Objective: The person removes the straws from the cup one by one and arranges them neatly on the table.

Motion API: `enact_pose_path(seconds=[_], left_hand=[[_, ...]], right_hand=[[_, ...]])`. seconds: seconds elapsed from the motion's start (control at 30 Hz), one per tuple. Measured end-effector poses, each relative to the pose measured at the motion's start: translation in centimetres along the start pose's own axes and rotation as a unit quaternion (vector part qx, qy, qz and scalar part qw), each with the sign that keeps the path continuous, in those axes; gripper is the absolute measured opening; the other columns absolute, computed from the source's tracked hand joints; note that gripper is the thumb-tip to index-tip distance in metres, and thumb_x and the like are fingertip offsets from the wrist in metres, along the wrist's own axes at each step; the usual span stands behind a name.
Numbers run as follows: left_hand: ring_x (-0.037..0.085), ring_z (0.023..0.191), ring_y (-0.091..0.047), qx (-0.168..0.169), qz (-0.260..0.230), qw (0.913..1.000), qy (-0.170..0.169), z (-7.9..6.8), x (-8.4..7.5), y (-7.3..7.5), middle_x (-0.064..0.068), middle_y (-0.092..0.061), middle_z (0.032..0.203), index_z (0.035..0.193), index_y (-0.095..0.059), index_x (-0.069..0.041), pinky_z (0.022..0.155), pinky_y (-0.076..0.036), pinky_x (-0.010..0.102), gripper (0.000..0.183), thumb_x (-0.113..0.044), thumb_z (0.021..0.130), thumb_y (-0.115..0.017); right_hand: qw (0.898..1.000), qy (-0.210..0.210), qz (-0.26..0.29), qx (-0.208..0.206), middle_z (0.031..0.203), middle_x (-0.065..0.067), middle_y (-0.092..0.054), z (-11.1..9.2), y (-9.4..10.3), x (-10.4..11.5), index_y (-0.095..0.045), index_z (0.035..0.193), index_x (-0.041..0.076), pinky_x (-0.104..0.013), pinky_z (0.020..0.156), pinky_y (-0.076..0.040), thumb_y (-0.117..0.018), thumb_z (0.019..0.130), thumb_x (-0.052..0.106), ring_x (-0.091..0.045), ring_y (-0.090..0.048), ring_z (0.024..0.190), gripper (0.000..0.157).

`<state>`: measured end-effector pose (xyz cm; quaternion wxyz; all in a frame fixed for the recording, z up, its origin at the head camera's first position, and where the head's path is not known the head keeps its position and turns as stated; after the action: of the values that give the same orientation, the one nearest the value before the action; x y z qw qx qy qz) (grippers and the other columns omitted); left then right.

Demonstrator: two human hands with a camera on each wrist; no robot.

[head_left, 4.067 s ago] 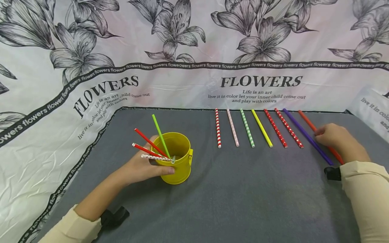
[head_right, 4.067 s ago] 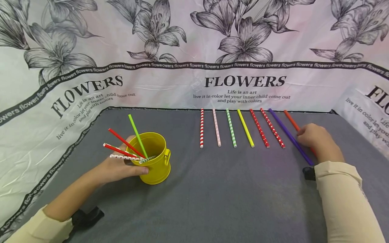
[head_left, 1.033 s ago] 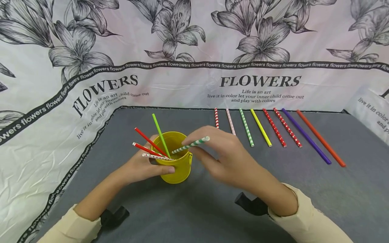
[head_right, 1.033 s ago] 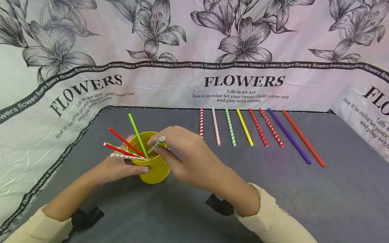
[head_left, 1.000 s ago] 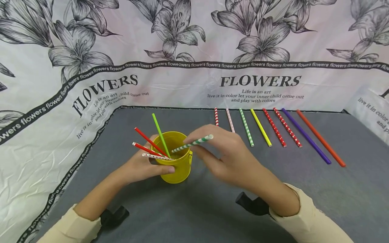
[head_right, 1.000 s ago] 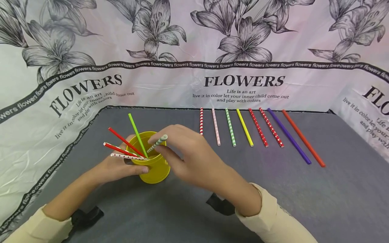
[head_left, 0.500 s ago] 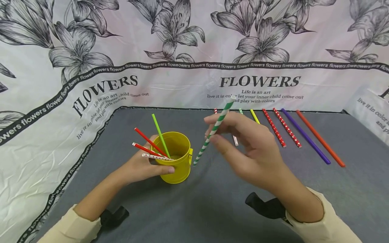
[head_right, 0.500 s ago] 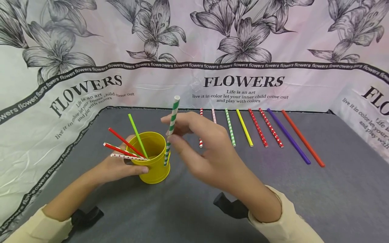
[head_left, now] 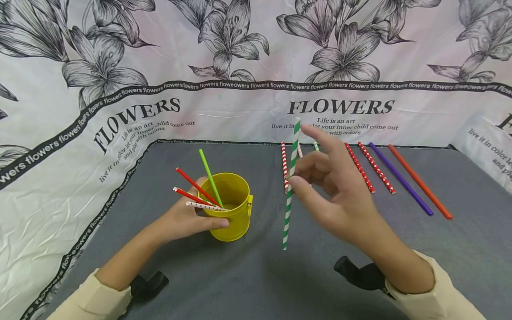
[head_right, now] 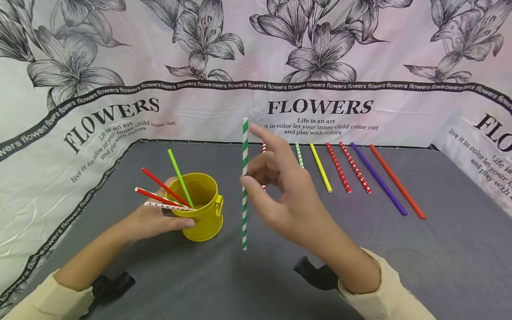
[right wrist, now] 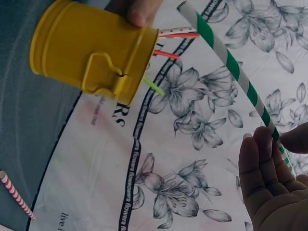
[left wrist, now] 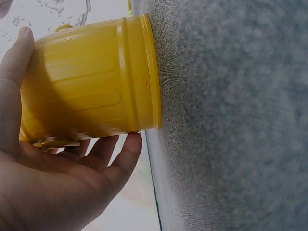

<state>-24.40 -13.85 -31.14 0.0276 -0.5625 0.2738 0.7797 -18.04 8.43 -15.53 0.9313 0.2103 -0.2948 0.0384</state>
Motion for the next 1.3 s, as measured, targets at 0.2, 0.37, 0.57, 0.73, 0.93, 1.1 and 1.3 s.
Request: enact_pose_path(seconds=[0.2, 0.37, 0.57, 0.73, 0.93, 1.1, 1.3], left_hand=[[0.029, 0.117, -0.055, 0.002, 0.000, 1.0000, 0.002, 0.0, 0.1, 0.0, 0.008, -0.059, 0.130, 0.138, -0.043, -0.009, 0.092, -0.052, 0.043, 0.077, -0.016, 0.077, -0.089], [0.026, 0.120, -0.055, 0.000, 0.003, 1.0000, -0.001, -0.1, 0.1, 0.0, 0.007, -0.059, 0.131, 0.139, -0.043, -0.009, 0.097, -0.048, 0.045, 0.078, -0.018, 0.077, -0.089], [0.028, 0.117, -0.055, -0.001, 0.000, 1.0000, 0.001, -0.1, 0.1, 0.0, 0.007, -0.058, 0.131, 0.138, -0.043, -0.009, 0.092, -0.052, 0.043, 0.077, -0.016, 0.077, -0.089], [0.029, 0.117, -0.056, -0.002, -0.005, 1.0000, 0.001, 0.0, 0.1, -0.1, 0.006, -0.057, 0.132, 0.140, -0.041, -0.011, 0.090, -0.053, 0.042, 0.080, -0.016, 0.077, -0.089], [0.027, 0.117, -0.057, -0.013, -0.006, 0.9997, 0.021, -0.2, 0.4, 0.1, 0.006, -0.057, 0.133, 0.141, -0.034, -0.012, 0.093, -0.051, 0.045, 0.087, -0.017, 0.076, -0.090], [0.025, 0.118, -0.056, -0.015, 0.012, 0.9995, 0.027, -0.1, 0.5, 0.3, 0.006, -0.058, 0.129, 0.136, -0.039, -0.010, 0.096, -0.047, 0.050, 0.081, -0.020, 0.074, -0.091], [0.026, 0.117, -0.056, -0.004, 0.010, 0.9996, 0.026, 0.0, 0.5, 0.1, 0.007, -0.056, 0.129, 0.137, -0.040, -0.010, 0.096, -0.048, 0.050, 0.079, -0.020, 0.076, -0.090]], right_hand=[[0.998, -0.020, -0.050, 0.035, 0.090, 0.000, -0.063, -0.7, -0.3, -1.5, -0.063, 0.122, 0.001, -0.024, 0.073, -0.054, -0.065, 0.085, -0.017, -0.014, -0.060, 0.079, 0.042], [0.983, -0.091, -0.127, 0.096, 0.094, 0.007, -0.067, -1.7, -0.9, -4.9, -0.069, 0.111, 0.008, -0.023, 0.075, -0.054, -0.070, 0.087, -0.009, -0.009, -0.061, 0.080, 0.029], [0.962, -0.153, -0.170, 0.151, 0.087, 0.007, -0.064, -2.7, -1.7, -8.0, -0.068, 0.105, 0.011, -0.028, 0.072, -0.053, -0.070, 0.089, -0.004, -0.008, -0.058, 0.077, 0.022], [0.952, -0.186, -0.174, 0.172, 0.083, 0.007, -0.061, -3.3, -2.1, -9.6, -0.068, 0.103, 0.010, -0.028, 0.068, -0.051, -0.069, 0.089, -0.003, -0.011, -0.057, 0.075, 0.019], [0.936, -0.222, -0.183, 0.205, 0.077, 0.008, -0.059, -4.2, -2.6, -11.3, -0.066, 0.099, 0.010, -0.030, 0.063, -0.049, -0.070, 0.087, -0.001, -0.012, -0.055, 0.069, 0.017], [0.927, -0.233, -0.184, 0.230, 0.075, 0.007, -0.057, -4.7, -3.0, -12.1, -0.066, 0.097, 0.010, -0.031, 0.061, -0.048, -0.073, 0.087, 0.001, -0.012, -0.054, 0.066, 0.016], [0.917, -0.248, -0.174, 0.260, 0.073, 0.007, -0.057, -5.4, -3.5, -13.2, -0.067, 0.096, 0.008, -0.032, 0.060, -0.048, -0.073, 0.088, 0.003, -0.011, -0.053, 0.066, 0.011]])
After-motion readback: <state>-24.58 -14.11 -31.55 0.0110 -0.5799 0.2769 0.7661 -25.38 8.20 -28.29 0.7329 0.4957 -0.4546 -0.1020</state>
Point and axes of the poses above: each hand's wrist, its own z-axis towards the middle knuckle, its own y-axis out of the back of the hand, x = y × z, the point moved 10 cm from there along z, towards the middle knuckle
